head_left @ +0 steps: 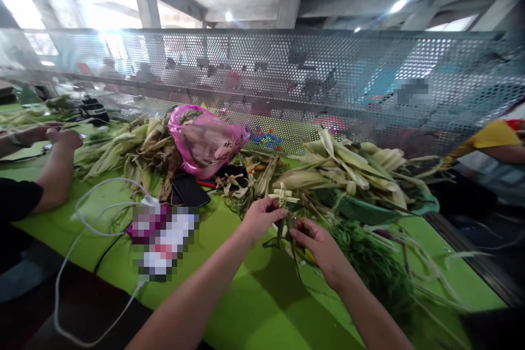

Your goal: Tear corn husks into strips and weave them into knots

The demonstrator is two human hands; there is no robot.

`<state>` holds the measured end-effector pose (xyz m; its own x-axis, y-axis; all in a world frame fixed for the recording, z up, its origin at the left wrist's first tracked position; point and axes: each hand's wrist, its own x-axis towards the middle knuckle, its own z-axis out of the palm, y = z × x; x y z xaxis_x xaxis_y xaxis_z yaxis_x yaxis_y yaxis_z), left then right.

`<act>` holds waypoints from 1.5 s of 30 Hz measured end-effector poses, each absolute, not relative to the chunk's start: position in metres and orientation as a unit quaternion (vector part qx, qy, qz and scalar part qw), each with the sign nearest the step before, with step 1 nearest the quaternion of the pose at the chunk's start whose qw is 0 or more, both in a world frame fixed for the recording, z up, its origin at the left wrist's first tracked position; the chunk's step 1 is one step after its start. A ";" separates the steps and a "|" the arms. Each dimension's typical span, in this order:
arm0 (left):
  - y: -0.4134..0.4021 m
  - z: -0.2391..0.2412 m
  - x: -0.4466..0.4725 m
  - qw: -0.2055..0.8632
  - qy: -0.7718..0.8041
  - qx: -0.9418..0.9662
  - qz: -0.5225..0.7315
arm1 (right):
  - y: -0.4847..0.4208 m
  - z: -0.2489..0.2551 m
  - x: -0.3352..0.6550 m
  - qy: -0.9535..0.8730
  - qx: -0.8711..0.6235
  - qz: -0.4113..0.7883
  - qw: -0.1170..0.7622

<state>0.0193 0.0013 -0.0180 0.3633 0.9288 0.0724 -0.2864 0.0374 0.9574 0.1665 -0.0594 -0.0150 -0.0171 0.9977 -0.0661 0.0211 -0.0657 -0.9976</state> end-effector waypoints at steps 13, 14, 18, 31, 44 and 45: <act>0.009 -0.017 0.014 0.654 0.325 0.432 0.528 | -0.055 -0.021 0.168 -0.544 -0.515 0.522 0.408; 0.009 -0.019 0.016 0.652 0.324 0.431 0.533 | -0.055 -0.021 0.168 -0.548 -0.516 0.519 0.404; 0.010 -0.024 0.020 0.646 0.341 0.435 0.526 | -0.054 -0.023 0.169 -0.562 -0.526 0.511 0.384; 0.023 -0.021 0.005 0.592 0.376 0.457 0.547 | -0.054 -0.020 0.168 -0.611 -0.560 0.429 0.360; -0.007 -0.033 0.028 0.603 0.295 0.674 0.307 | -0.058 -0.015 0.178 -0.448 -0.532 0.458 0.553; -0.009 -0.032 0.028 0.595 0.281 0.686 0.312 | -0.057 -0.016 0.179 -0.434 -0.530 0.469 0.557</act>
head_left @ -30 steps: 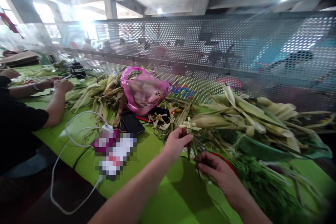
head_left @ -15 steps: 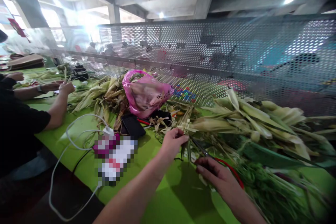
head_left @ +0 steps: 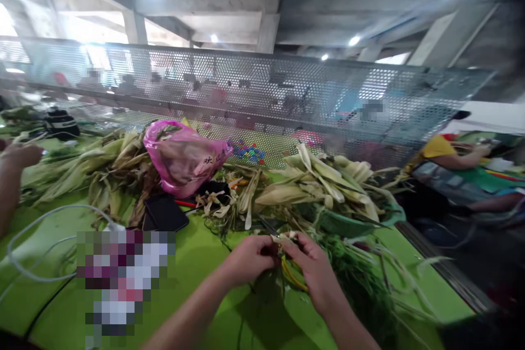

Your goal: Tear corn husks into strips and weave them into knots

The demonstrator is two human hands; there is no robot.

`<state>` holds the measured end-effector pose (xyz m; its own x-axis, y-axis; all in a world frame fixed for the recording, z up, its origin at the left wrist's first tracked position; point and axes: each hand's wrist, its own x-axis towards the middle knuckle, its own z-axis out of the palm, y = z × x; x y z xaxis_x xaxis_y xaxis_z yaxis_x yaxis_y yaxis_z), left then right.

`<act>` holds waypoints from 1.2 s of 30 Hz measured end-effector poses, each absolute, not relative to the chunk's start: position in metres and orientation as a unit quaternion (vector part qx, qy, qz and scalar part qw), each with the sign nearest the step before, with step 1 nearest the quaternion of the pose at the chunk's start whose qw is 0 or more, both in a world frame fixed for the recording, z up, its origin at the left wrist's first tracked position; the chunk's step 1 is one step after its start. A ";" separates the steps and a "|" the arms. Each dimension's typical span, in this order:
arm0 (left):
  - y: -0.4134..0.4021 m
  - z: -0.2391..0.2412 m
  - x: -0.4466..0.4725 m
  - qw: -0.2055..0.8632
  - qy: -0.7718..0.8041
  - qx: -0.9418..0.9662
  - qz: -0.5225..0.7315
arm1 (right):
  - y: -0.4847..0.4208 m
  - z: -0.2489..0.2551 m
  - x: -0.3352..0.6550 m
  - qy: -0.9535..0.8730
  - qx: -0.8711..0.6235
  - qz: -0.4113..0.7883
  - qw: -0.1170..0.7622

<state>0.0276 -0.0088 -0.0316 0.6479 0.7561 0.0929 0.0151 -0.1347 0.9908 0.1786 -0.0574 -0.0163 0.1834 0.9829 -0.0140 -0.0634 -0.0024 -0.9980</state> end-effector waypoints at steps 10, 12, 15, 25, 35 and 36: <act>-0.003 -0.018 0.019 0.517 0.337 0.693 0.374 | -0.057 -0.008 0.186 -0.427 -0.520 0.450 0.587; 0.009 -0.016 0.009 0.472 0.387 0.684 0.400 | -0.059 0.000 0.192 -0.458 -0.541 0.398 0.582; 0.028 -0.010 -0.008 0.384 0.459 0.677 0.428 | -0.058 0.011 0.204 -0.492 -0.558 0.321 0.586; 0.044 -0.009 -0.020 -0.005 0.618 0.708 0.342 | -0.001 0.062 0.268 -0.603 -0.628 0.032 0.490; 0.038 -0.015 -0.017 0.006 0.573 0.731 0.370 | 0.092 0.094 0.298 -0.618 -0.731 -0.114 0.267; 0.037 -0.014 -0.017 0.011 0.568 0.732 0.375 | 0.096 0.093 0.296 -0.620 -0.731 -0.123 0.255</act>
